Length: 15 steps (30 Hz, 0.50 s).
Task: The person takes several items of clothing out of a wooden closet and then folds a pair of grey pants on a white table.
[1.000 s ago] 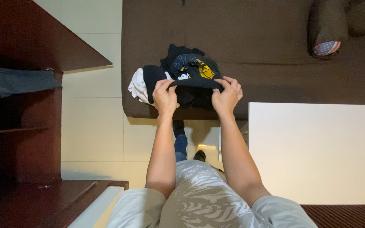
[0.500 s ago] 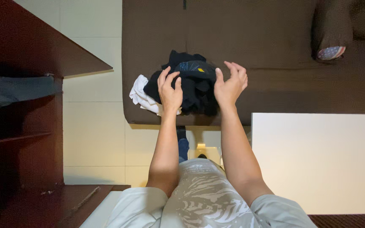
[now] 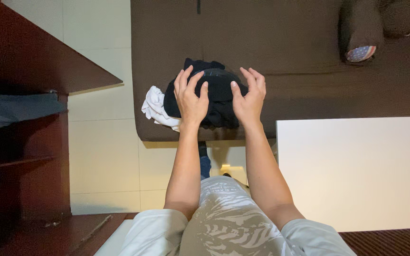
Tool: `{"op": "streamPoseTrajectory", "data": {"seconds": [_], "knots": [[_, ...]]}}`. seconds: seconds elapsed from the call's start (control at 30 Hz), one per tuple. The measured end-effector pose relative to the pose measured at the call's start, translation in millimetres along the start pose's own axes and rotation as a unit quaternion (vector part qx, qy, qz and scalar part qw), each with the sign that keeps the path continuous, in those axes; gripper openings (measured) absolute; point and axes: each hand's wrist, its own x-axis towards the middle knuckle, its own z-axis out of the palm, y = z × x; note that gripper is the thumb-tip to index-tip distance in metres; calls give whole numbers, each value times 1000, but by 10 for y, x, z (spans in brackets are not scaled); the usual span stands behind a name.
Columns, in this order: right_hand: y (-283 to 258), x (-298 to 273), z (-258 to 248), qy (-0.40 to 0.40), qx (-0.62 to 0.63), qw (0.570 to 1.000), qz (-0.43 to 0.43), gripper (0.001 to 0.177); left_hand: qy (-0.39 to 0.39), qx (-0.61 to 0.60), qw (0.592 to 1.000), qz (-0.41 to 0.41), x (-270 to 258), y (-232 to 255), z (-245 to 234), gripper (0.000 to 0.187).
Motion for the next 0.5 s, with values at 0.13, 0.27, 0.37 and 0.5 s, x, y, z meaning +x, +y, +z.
{"op": "streamPoseTrajectory", "data": {"seconds": [0.13,0.27,0.37,0.5], "knots": [[-129,-91,-154,-33,-22,999,-27,48,-22,37,999,29,-57,234,-137,42],[-249,-161,-312,-103,-45,993,-44,60,-87,79,989,94,-132,458,-249,68],[-321,-229,-429,-104,-51,992,-48,61,-105,95,986,88,-207,575,-314,69],[-366,-375,-599,-87,-51,992,-71,60,-98,99,986,89,-356,689,-366,68]]}}
